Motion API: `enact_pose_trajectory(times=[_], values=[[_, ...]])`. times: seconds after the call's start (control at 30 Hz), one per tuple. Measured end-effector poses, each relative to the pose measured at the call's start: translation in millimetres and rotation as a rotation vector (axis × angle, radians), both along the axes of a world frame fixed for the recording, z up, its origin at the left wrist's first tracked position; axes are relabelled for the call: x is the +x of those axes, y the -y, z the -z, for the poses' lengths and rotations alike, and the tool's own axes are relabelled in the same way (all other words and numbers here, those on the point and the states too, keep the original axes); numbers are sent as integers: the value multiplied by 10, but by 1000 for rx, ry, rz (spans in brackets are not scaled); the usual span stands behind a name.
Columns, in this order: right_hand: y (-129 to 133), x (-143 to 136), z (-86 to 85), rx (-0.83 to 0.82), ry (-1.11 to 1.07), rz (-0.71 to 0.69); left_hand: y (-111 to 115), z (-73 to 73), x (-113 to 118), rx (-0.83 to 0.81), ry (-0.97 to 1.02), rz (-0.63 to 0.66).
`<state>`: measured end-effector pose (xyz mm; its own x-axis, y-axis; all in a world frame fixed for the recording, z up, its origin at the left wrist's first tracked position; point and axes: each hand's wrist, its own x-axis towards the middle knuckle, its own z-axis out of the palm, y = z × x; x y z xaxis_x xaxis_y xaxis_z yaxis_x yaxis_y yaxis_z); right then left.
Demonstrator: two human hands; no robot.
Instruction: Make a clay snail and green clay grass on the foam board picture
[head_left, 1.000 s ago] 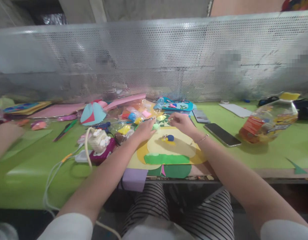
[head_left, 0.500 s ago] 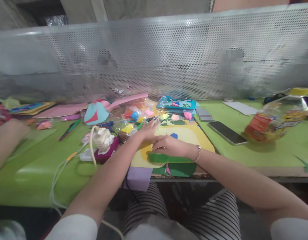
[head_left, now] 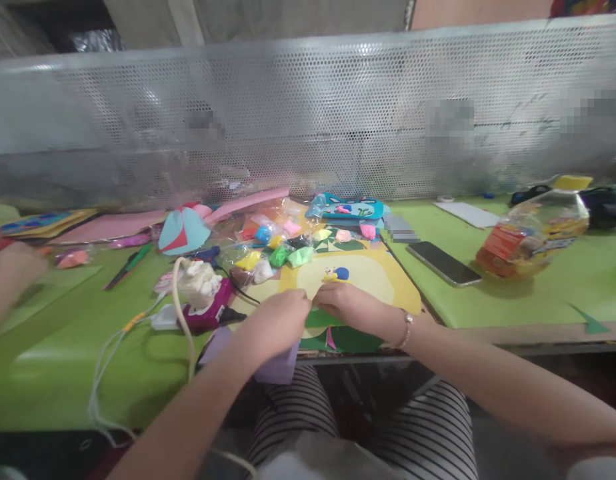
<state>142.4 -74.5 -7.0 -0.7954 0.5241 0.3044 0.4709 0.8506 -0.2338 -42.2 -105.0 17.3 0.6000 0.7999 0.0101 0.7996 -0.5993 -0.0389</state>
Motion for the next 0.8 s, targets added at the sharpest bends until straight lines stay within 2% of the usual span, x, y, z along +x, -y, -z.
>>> enact_pose_trajectory(times=[0.07,0.13,0.27,0.37,0.5,0.67,0.8], values=[[51,35,7,50,66,2,235,182,16,125,54,60],[93,78,7,94,105,12,362,354,46,228,87,75],[166,109,-2,122,80,89,406,548,118,334,235,-95],[241,66,-4,104,71,104,405,586,157,341,282,-158],[404,-11,23,109,117,92,431,621,188,367,273,-170],[585,-70,78,161,173,216,454,638,220,341,233,-205],[613,-115,103,174,186,263,458,620,219,318,223,-210]])
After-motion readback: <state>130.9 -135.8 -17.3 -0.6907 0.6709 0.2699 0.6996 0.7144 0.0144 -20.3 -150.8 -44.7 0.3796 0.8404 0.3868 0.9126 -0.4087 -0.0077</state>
